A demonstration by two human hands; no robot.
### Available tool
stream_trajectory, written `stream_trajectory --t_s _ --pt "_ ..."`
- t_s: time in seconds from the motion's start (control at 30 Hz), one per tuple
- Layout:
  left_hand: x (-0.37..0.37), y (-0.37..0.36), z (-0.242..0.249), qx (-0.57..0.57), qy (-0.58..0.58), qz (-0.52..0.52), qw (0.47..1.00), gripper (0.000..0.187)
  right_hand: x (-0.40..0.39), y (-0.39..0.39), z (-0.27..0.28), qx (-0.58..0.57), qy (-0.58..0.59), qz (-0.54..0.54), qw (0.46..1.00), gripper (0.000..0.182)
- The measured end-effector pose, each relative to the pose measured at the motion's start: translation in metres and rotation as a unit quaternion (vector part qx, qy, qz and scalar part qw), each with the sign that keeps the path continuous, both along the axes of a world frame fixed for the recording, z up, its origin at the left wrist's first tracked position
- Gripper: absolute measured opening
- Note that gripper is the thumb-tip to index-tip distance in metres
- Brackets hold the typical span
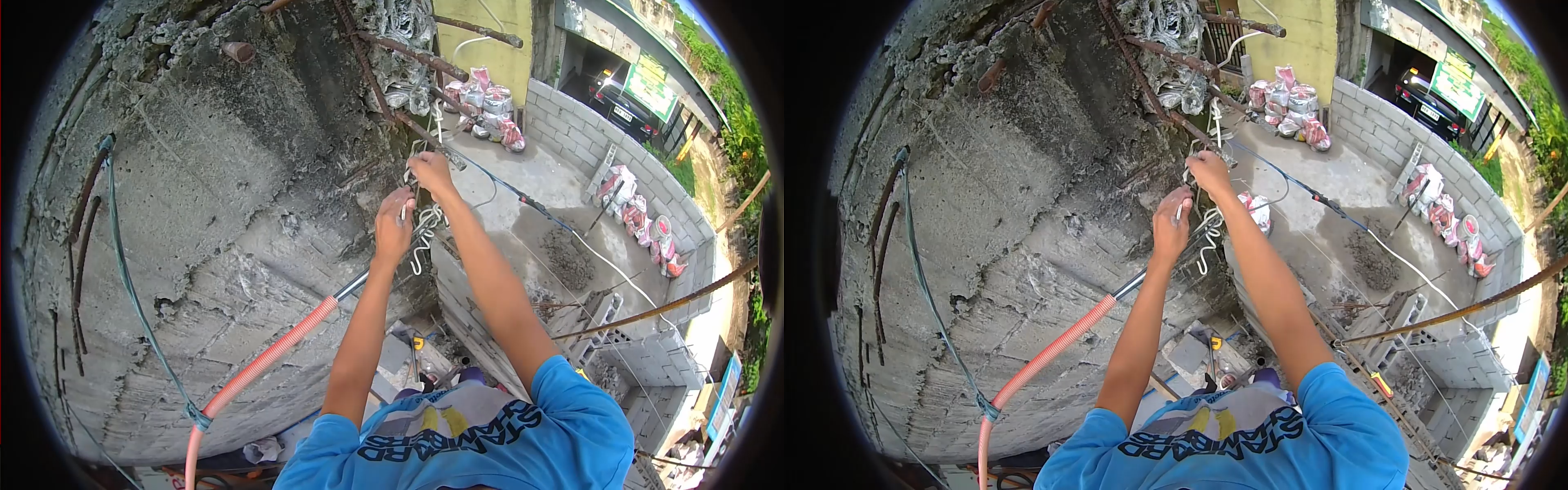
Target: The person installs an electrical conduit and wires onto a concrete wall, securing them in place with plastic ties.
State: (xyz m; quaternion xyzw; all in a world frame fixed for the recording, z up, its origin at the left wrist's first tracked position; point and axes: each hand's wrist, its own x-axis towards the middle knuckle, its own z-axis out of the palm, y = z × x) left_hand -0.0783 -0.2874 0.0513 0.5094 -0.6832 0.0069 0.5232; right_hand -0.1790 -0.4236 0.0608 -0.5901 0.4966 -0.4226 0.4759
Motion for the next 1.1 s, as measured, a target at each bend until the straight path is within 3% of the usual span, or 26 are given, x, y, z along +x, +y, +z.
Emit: stream_trajectory --t_s 0.03,0.13,0.17,0.27,0.3,0.4,0.5,0.6,0.8,0.83,0.93,0.97,1.03,1.07,1.1 --pt "-0.001 0.007 0.005 0.011 -0.002 -0.005 1.000 0.023 -0.003 0.010 0.018 0.021 -0.161 0.066 0.984 0.029" --pt "-0.002 0.025 0.009 -0.006 -0.012 0.001 1.000 0.018 -0.004 0.007 0.027 -0.030 -0.389 0.165 0.906 0.033" --pt "-0.002 0.032 0.006 -0.017 -0.016 0.005 1.000 0.016 -0.014 0.001 0.028 -0.005 -0.394 0.202 0.897 0.039" --pt "0.004 0.052 -0.004 0.000 -0.008 -0.017 1.000 0.012 -0.054 0.009 0.042 -0.006 -0.180 0.222 0.958 0.038" --pt "0.006 0.057 -0.007 0.002 -0.006 -0.010 1.000 0.011 -0.062 0.016 0.037 -0.076 -0.201 0.217 0.952 0.026" --pt "0.005 0.062 -0.001 -0.032 -0.001 -0.021 0.999 0.012 -0.080 0.033 0.026 -0.119 -0.148 0.027 0.982 0.022" --pt "-0.003 0.076 0.006 -0.082 -0.100 -0.066 0.989 0.019 -0.085 0.053 -0.021 -0.155 -0.093 -0.094 0.979 0.029" --pt "-0.024 0.093 0.011 -0.094 -0.171 -0.094 0.976 0.026 -0.086 0.086 -0.058 -0.260 -0.056 -0.052 0.962 0.040" --pt "-0.076 0.073 0.024 -0.098 -0.214 -0.101 0.967 0.032 -0.090 0.095 -0.086 -0.222 -0.154 0.007 0.963 0.042" --pt "-0.084 0.066 0.026 -0.091 -0.213 -0.113 0.966 0.031 -0.081 0.095 -0.082 -0.223 -0.174 -0.040 0.958 0.029" --pt "-0.096 0.035 0.029 -0.039 -0.118 -0.185 0.975 0.032 -0.074 0.049 -0.146 -0.084 -0.432 0.028 0.897 0.026" --pt "-0.098 0.022 0.028 -0.017 -0.069 -0.216 0.974 0.034 -0.076 0.063 -0.117 -0.087 -0.436 0.005 0.896 0.027" --pt "-0.081 -0.004 0.024 0.024 -0.008 -0.093 0.995 0.040 -0.077 0.055 -0.098 -0.001 -0.420 -0.068 0.905 0.028" --pt "-0.067 -0.027 0.003 0.098 0.060 -0.068 0.991 0.044 -0.076 0.048 -0.091 0.043 -0.413 -0.106 0.903 0.028" --pt "-0.053 -0.047 -0.012 0.154 0.057 -0.057 0.985 0.041 -0.076 0.043 -0.085 0.066 -0.409 -0.091 0.906 0.027"
